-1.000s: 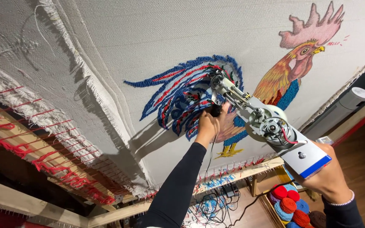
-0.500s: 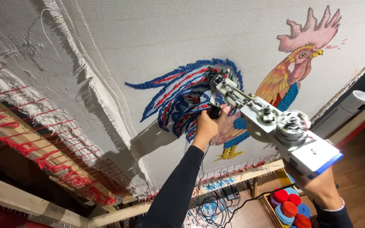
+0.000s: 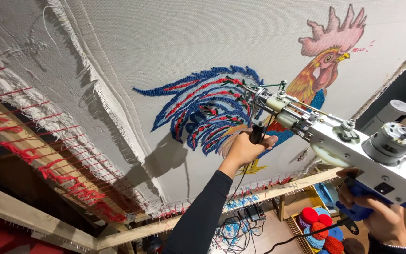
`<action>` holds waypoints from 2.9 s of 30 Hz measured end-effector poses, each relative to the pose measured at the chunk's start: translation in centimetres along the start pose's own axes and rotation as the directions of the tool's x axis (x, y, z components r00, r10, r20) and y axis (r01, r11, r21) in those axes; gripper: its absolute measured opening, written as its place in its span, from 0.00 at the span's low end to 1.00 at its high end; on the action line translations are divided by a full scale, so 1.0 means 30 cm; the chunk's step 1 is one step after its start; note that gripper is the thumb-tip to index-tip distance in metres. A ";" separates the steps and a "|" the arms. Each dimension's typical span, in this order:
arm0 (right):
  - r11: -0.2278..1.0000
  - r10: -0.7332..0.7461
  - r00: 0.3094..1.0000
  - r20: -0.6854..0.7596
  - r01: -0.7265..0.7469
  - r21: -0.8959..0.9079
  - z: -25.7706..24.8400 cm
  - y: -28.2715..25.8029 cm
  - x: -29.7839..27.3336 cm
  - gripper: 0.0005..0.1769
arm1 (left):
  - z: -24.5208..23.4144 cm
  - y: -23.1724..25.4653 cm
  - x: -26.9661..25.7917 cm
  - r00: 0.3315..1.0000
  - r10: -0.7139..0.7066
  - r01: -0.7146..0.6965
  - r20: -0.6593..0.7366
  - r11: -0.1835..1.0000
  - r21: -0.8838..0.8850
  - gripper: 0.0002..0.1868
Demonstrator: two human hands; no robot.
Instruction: Using a tufting gun to create a rug with a rooster design on a framed canvas.
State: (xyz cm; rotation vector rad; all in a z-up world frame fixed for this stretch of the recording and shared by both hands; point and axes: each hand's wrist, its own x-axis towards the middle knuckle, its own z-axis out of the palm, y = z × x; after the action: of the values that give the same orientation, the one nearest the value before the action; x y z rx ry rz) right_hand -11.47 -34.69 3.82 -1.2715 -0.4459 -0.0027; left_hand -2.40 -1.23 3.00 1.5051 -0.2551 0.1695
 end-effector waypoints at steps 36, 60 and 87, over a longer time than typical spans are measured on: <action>0.991 0.024 0.998 -0.060 -0.031 -0.129 0.076 -0.005 0.106 0.28 | 0.036 -0.043 0.017 0.977 -0.072 0.044 -0.200 0.989 -0.140 0.18; 0.493 -0.182 0.968 0.175 0.243 -0.835 0.186 0.052 0.216 0.19 | -0.153 -0.184 0.218 0.984 -0.063 0.101 -0.165 0.966 0.238 0.27; 0.991 0.071 0.997 -0.032 -0.067 0.112 -0.038 0.068 -0.035 0.40 | 0.004 -0.033 0.038 0.985 -0.065 0.095 0.158 0.978 -0.186 0.16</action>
State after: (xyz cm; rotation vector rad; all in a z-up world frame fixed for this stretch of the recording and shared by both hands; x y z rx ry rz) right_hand -11.56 -35.37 1.35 -1.1749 -0.3657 0.0568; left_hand -1.04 -1.47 2.35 1.3336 -0.3226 -0.0340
